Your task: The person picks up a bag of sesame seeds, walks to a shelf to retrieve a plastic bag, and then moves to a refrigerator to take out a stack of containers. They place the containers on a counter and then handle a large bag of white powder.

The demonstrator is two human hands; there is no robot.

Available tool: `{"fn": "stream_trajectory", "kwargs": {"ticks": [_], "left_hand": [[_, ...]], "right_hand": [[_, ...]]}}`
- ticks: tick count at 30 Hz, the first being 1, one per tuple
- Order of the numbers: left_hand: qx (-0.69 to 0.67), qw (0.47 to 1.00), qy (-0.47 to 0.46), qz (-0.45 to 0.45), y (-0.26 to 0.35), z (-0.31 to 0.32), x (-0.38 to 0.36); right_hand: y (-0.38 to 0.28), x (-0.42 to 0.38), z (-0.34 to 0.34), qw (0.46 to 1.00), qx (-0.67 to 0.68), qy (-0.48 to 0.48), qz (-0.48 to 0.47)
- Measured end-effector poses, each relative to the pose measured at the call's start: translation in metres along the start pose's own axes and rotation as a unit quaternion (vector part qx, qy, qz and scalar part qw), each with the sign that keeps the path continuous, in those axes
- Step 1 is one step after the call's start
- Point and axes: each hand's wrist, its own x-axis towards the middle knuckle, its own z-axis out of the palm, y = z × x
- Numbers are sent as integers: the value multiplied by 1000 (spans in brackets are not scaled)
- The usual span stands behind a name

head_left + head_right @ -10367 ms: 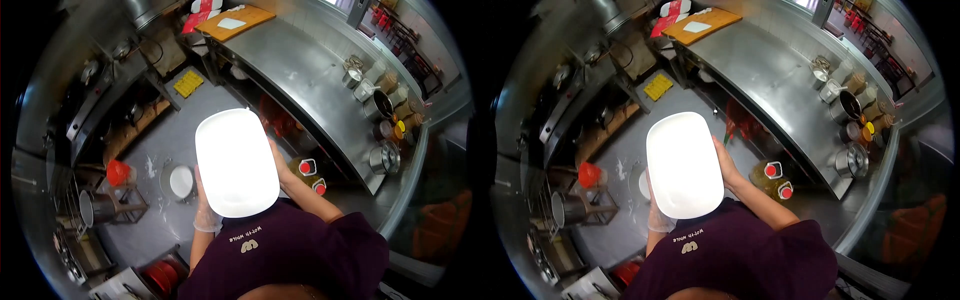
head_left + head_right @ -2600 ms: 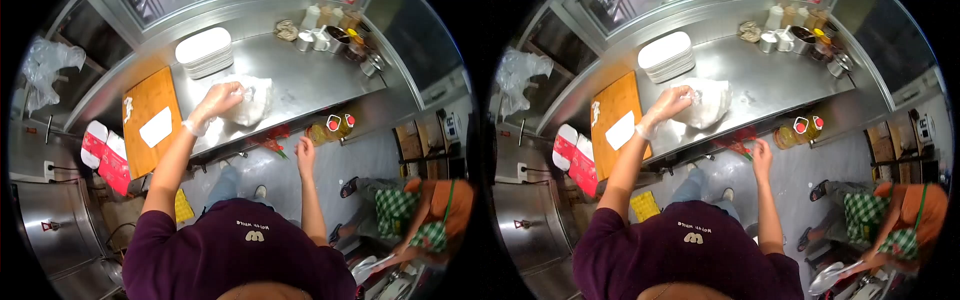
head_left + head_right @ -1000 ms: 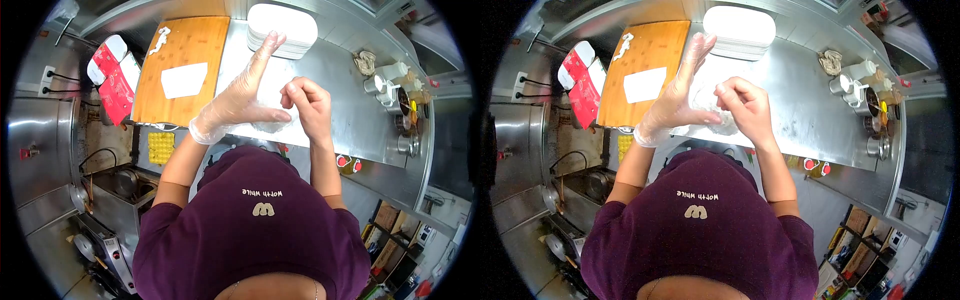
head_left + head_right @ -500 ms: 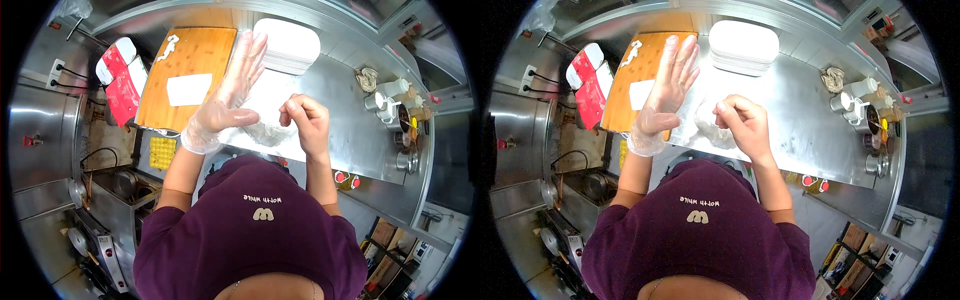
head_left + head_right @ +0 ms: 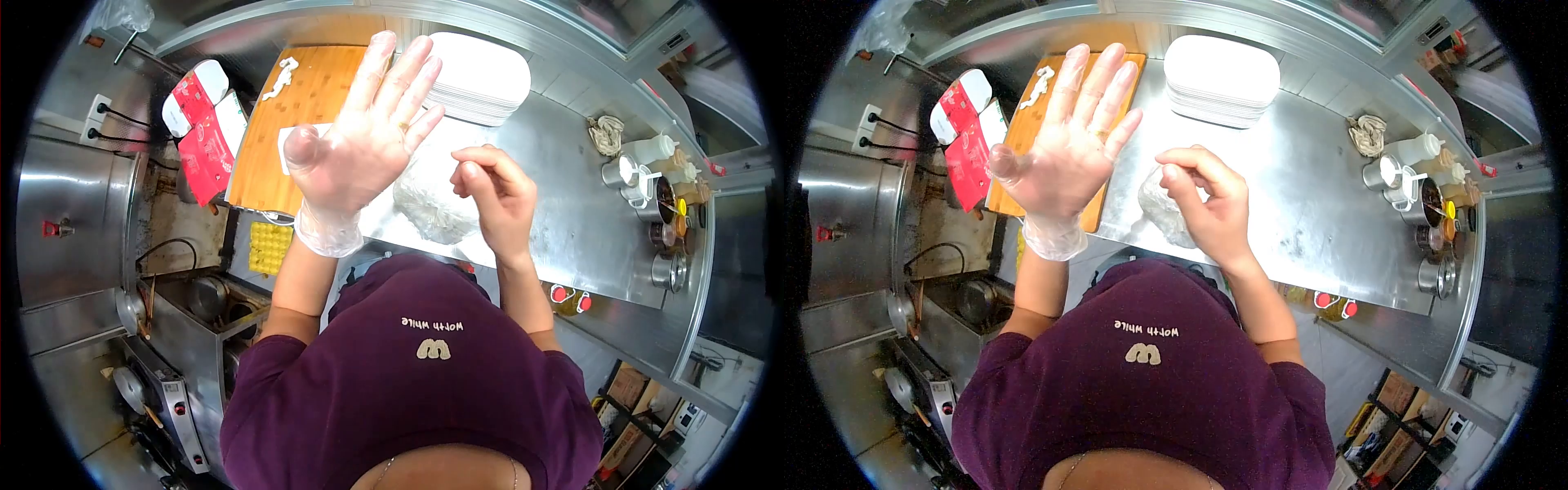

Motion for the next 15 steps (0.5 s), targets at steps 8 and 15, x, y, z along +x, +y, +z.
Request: {"fn": "stream_trajectory", "kwargs": {"ticks": [8,15], "left_hand": [[-57,998,0,-12,-6,1,4],[7,999,20,-42,-21,4,11]], "right_hand": [[5,14,24,925,-257,30,-278],[9,7,16,927,-260,6,-271]]}}
